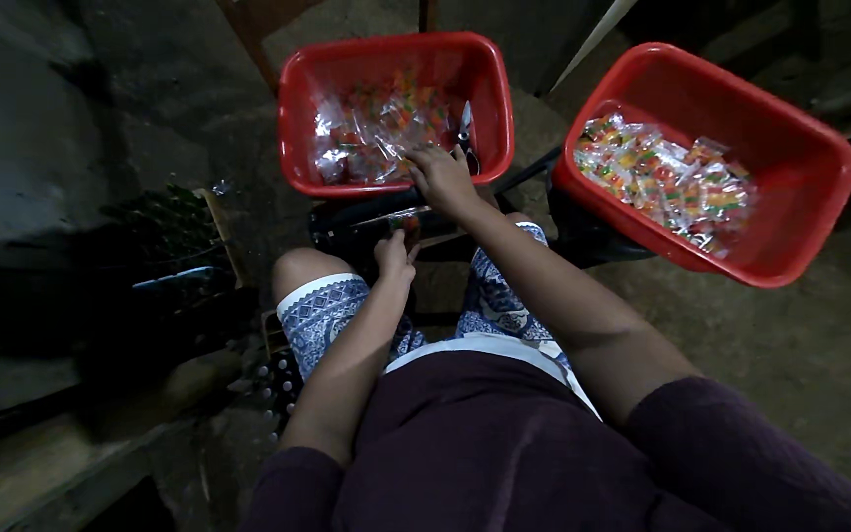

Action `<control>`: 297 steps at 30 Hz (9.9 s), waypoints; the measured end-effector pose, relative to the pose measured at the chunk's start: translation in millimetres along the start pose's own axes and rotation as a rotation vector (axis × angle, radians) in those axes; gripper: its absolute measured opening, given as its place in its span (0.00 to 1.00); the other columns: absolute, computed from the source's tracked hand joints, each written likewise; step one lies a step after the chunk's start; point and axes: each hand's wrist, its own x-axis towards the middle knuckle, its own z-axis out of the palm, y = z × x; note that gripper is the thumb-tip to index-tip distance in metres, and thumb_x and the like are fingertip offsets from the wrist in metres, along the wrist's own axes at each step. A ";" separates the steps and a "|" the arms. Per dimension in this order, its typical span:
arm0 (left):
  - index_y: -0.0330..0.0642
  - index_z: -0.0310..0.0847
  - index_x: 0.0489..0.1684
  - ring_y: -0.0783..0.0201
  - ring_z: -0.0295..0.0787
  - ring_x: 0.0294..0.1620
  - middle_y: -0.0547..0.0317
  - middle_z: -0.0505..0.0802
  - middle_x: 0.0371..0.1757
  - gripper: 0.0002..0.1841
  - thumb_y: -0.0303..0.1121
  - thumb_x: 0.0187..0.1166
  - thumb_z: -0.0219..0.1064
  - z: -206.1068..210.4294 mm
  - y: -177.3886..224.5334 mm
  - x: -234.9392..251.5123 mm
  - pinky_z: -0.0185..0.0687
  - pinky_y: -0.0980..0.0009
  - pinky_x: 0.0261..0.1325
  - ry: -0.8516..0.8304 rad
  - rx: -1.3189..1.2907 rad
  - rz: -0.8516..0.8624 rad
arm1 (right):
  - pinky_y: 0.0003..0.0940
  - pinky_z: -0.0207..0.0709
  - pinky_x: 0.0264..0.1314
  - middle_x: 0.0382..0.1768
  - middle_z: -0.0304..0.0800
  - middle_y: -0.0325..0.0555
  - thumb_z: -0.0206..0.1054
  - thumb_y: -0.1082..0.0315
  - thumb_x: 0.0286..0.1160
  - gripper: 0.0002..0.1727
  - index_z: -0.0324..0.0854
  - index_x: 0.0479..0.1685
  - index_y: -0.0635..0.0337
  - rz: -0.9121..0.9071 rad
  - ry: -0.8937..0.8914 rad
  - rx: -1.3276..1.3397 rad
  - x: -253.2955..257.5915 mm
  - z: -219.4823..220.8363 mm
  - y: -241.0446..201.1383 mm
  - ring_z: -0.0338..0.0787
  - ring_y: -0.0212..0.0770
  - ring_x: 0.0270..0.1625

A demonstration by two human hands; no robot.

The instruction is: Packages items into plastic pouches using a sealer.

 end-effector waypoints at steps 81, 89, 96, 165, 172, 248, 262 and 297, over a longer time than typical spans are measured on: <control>0.31 0.75 0.65 0.59 0.87 0.49 0.44 0.87 0.56 0.15 0.31 0.87 0.63 -0.7 -9.5 4.9 0.86 0.65 0.51 -0.004 0.104 0.039 | 0.79 0.29 0.88 0.80 0.79 0.49 0.47 0.60 0.94 0.24 0.77 0.80 0.53 0.056 0.048 0.024 -0.8 12.1 10.4 0.64 0.56 0.91; 0.31 0.70 0.69 0.60 0.89 0.51 0.44 0.86 0.59 0.19 0.35 0.88 0.64 -0.1 -7.0 1.0 0.86 0.68 0.52 -0.031 0.039 0.011 | 0.77 0.29 0.89 0.78 0.81 0.47 0.47 0.64 0.92 0.24 0.78 0.80 0.50 0.094 0.080 0.029 -5.8 35.2 26.7 0.65 0.55 0.90; 0.32 0.74 0.66 0.61 0.89 0.53 0.46 0.88 0.57 0.19 0.38 0.88 0.64 -1.3 -7.5 0.7 0.85 0.66 0.56 -0.036 0.072 0.016 | 0.75 0.28 0.91 0.78 0.82 0.41 0.48 0.66 0.90 0.24 0.78 0.80 0.48 0.086 0.196 -0.018 -11.1 54.1 35.6 0.64 0.53 0.91; 0.42 0.63 0.79 0.62 0.90 0.48 0.51 0.88 0.54 0.20 0.24 0.90 0.51 28.7 145.2 -31.7 0.88 0.65 0.53 -0.671 0.093 0.261 | 0.31 0.86 0.46 0.43 0.89 0.47 0.74 0.74 0.71 0.30 0.73 0.74 0.67 -0.052 0.263 0.763 -12.6 -70.8 -42.4 0.89 0.31 0.38; 0.38 0.72 0.65 0.64 0.87 0.38 0.53 0.86 0.46 0.13 0.23 0.86 0.61 37.9 156.7 27.0 0.89 0.66 0.44 -0.476 -0.041 0.233 | 0.63 0.80 0.66 0.58 0.88 0.68 0.65 0.64 0.86 0.22 0.75 0.71 0.69 0.341 0.034 0.239 59.7 -39.2 56.6 0.90 0.63 0.59; 0.39 0.79 0.47 0.78 0.85 0.38 0.66 0.87 0.41 0.13 0.17 0.69 0.75 15.0 170.5 34.5 0.86 0.79 0.45 -0.433 -0.037 0.953 | 0.30 0.76 0.48 0.45 0.79 0.43 0.58 0.49 0.86 0.32 0.62 0.83 0.56 0.076 -0.531 0.297 21.9 -119.5 -54.2 0.79 0.29 0.42; 0.40 0.81 0.44 0.77 0.86 0.39 0.66 0.89 0.41 0.13 0.17 0.68 0.75 15.2 170.3 35.3 0.87 0.78 0.45 -0.449 -0.026 0.969 | 0.35 0.77 0.47 0.44 0.82 0.45 0.63 0.52 0.85 0.31 0.65 0.82 0.56 0.091 -0.446 0.285 21.4 -114.3 -56.8 0.80 0.32 0.40; 0.47 0.81 0.44 0.77 0.85 0.37 0.70 0.88 0.40 0.09 0.20 0.76 0.71 12.1 175.8 35.4 0.86 0.78 0.42 -0.522 -0.085 0.778 | 0.24 0.74 0.42 0.41 0.79 0.38 0.61 0.50 0.84 0.29 0.67 0.79 0.55 0.100 -0.458 0.443 26.0 -105.1 -54.6 0.77 0.25 0.37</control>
